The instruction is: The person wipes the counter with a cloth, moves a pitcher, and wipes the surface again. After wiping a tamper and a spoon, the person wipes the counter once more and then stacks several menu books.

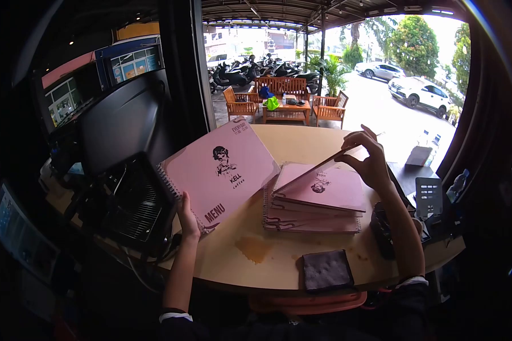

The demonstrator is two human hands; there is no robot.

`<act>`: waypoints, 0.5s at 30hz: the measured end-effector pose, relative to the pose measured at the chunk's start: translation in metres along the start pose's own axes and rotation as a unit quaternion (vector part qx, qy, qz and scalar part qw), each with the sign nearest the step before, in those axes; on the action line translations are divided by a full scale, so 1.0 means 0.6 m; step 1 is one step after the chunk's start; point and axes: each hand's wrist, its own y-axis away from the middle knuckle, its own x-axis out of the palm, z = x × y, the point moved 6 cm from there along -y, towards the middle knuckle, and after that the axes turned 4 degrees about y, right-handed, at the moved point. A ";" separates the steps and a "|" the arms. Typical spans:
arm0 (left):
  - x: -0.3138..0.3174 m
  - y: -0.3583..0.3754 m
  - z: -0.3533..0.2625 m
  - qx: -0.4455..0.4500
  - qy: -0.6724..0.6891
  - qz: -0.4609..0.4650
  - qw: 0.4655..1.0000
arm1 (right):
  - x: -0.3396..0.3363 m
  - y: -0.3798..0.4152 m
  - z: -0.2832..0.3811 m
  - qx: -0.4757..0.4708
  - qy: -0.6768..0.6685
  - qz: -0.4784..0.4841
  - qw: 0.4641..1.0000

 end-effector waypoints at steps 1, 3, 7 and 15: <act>0.000 0.002 -0.005 0.009 -0.010 -0.001 1.000 | -0.007 -0.008 0.011 -0.002 -0.002 -0.001 1.000; 0.003 0.008 -0.013 0.017 -0.025 -0.003 1.000 | -0.026 -0.020 0.021 0.010 0.030 -0.054 0.998; 0.011 0.014 -0.022 0.052 -0.026 -0.027 0.998 | -0.030 -0.029 -0.014 0.055 -0.057 -0.069 0.994; -0.001 0.011 -0.015 0.050 -0.032 0.000 0.998 | -0.013 -0.007 0.118 -0.165 0.093 0.024 0.982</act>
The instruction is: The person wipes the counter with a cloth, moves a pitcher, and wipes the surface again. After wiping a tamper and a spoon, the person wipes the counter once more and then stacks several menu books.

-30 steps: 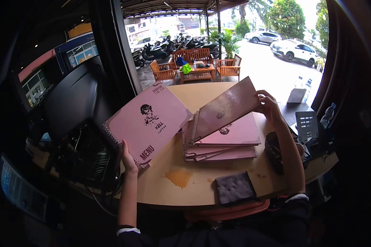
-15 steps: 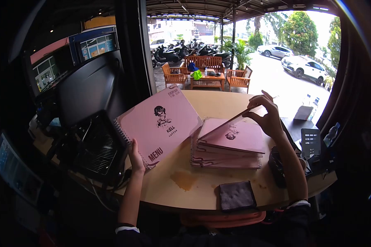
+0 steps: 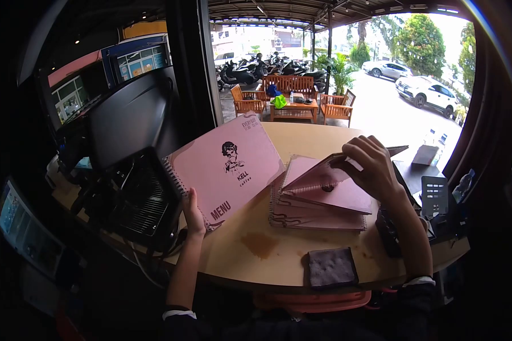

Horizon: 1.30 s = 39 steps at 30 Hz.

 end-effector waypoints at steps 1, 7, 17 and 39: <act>0.004 0.003 -0.002 -0.003 0.002 0.008 1.000 | 0.004 0.004 0.012 -0.016 0.011 0.011 1.000; 0.014 0.010 -0.006 -0.008 0.012 0.023 1.000 | 0.030 0.058 0.030 -0.030 -0.072 0.157 0.984; 0.017 0.024 0.010 -0.033 0.009 0.016 0.999 | 0.060 0.210 -0.076 0.026 0.061 0.311 0.948; -0.005 0.028 0.044 -0.069 -0.002 -0.024 0.997 | 0.269 0.283 -0.164 0.146 0.137 0.467 0.862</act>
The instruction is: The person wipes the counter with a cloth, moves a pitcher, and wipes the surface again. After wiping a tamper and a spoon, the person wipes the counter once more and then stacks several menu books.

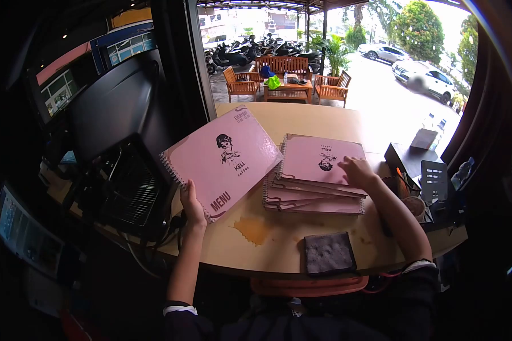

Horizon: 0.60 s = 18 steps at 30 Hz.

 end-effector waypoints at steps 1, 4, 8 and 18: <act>0.001 -0.005 0.006 -0.003 -0.015 -0.025 1.000 | -0.009 -0.006 0.028 -0.026 -0.039 -0.020 0.999; 0.013 -0.020 0.039 -0.013 -0.021 -0.060 0.998 | -0.002 -0.032 0.096 -0.069 -0.100 -0.068 0.990; 0.063 -0.016 0.077 -0.030 0.012 -0.063 0.997 | 0.012 -0.045 0.127 -0.032 -0.094 -0.055 0.994; 0.023 -0.021 0.181 -0.236 0.008 -0.052 0.970 | 0.000 -0.029 0.110 -0.037 -0.167 -0.103 0.980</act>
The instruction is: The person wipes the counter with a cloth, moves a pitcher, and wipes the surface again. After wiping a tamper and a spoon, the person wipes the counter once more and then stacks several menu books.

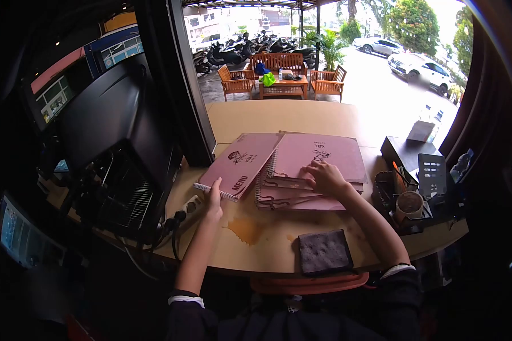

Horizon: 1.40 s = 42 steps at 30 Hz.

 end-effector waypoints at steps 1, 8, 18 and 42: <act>-0.006 -0.007 0.006 0.027 -0.003 0.020 0.999 | -0.005 -0.003 0.000 0.006 -0.001 0.002 1.000; 0.063 0.071 -0.065 0.192 -0.278 -0.097 0.936 | -0.014 -0.050 0.002 0.097 -0.037 0.055 0.993; 0.331 0.275 -0.072 0.528 -0.280 0.256 0.760 | -0.013 -0.108 0.064 0.174 0.017 0.095 0.980; 0.223 0.040 -0.005 0.363 -0.598 0.184 0.691 | 0.030 -0.146 0.076 -0.122 -0.135 0.050 0.982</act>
